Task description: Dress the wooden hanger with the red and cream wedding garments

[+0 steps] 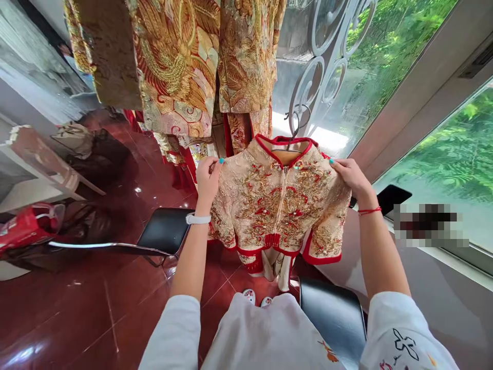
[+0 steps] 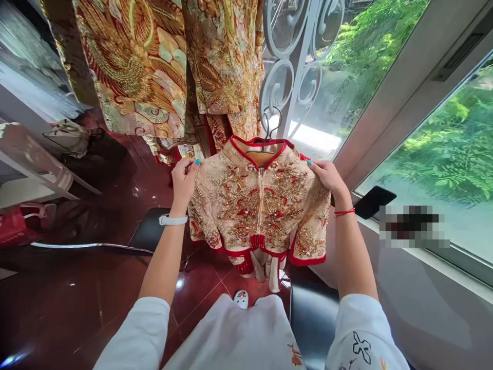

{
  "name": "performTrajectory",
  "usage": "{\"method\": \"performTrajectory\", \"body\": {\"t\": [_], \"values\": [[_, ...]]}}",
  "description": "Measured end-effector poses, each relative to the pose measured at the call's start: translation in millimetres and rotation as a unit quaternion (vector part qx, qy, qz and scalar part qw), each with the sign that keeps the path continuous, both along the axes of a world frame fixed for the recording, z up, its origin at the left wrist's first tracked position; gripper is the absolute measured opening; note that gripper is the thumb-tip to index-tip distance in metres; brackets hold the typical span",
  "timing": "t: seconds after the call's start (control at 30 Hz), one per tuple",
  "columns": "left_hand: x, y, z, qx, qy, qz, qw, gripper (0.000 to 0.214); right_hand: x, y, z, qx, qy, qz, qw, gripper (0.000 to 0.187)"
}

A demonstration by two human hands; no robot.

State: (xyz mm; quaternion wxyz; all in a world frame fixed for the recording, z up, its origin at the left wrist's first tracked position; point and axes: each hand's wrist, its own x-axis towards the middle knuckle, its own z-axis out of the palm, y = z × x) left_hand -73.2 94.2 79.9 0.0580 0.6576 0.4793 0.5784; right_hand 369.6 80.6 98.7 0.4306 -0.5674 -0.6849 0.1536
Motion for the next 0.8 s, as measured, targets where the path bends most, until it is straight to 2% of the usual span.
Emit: {"method": "performTrajectory", "body": {"t": [0.07,0.13,0.23,0.3,0.43,0.5,0.53,0.6,0.63,0.67,0.7,0.77,0.8], "values": [[3.4,-2.4,-7.9,-0.006,-0.016,-0.005,1.0,0.047,2.8,-9.4,-6.7,0.012,0.023,0.015,1.0,0.05],[4.3,-10.6,-20.7,-0.018,-0.019,-0.03,0.999,0.047,5.8,-25.6,-25.1,0.069,0.073,0.006,0.995,0.044],[3.2,-21.5,-40.2,-0.017,-0.03,-0.042,0.999,0.055,10.5,-42.5,-59.1,0.135,0.173,-0.034,0.975,0.047],[2.9,-21.9,-45.1,-0.015,-0.044,-0.025,0.999,0.063,14.5,-40.5,-71.9,0.142,0.203,-0.073,0.966,0.048],[1.2,-21.8,-40.6,-0.046,-0.041,-0.044,0.997,0.06,25.3,-24.3,-65.9,0.126,0.205,-0.11,0.964,0.043],[-0.2,-35.8,-53.0,-0.039,-0.064,-0.043,0.996,0.054,25.5,-29.5,-67.4,0.133,0.199,-0.118,0.964,0.041],[-0.1,-48.1,-67.6,-0.032,-0.094,-0.023,0.995,0.05,21.6,-38.7,-75.0,0.146,0.199,-0.139,0.959,0.041],[3.0,-81.4,-113.6,-0.049,-0.19,0.053,0.979,0.044,2.6,-69.9,-107.2,0.166,0.232,-0.232,0.93,0.042],[6.2,-99.9,-142.5,-0.095,-0.259,0.119,0.954,0.039,-12.8,-90.1,-131.0,0.163,0.262,-0.312,0.899,0.04],[10.2,-117.6,-172.5,-0.18,-0.328,0.178,0.91,0.033,-31.4,-111.4,-158.1,0.116,0.303,-0.389,0.862,0.037],[14.8,-132.9,-201.6,-0.299,-0.373,0.184,0.859,0.03,-51.9,-132.0,-186.6,0.031,0.355,-0.425,0.832,0.035],[23.5,-152.4,-249.6,-0.403,-0.396,0.148,0.812,0.03,-92.5,-165.2,-240.1,-0.078,0.4,-0.391,0.825,0.034],[26.6,-155.8,-266.5,-0.434,-0.402,0.127,0.796,0.033,-109.5,-175.7,-261.9,-0.121,0.418,-0.361,0.825,0.035]]}}
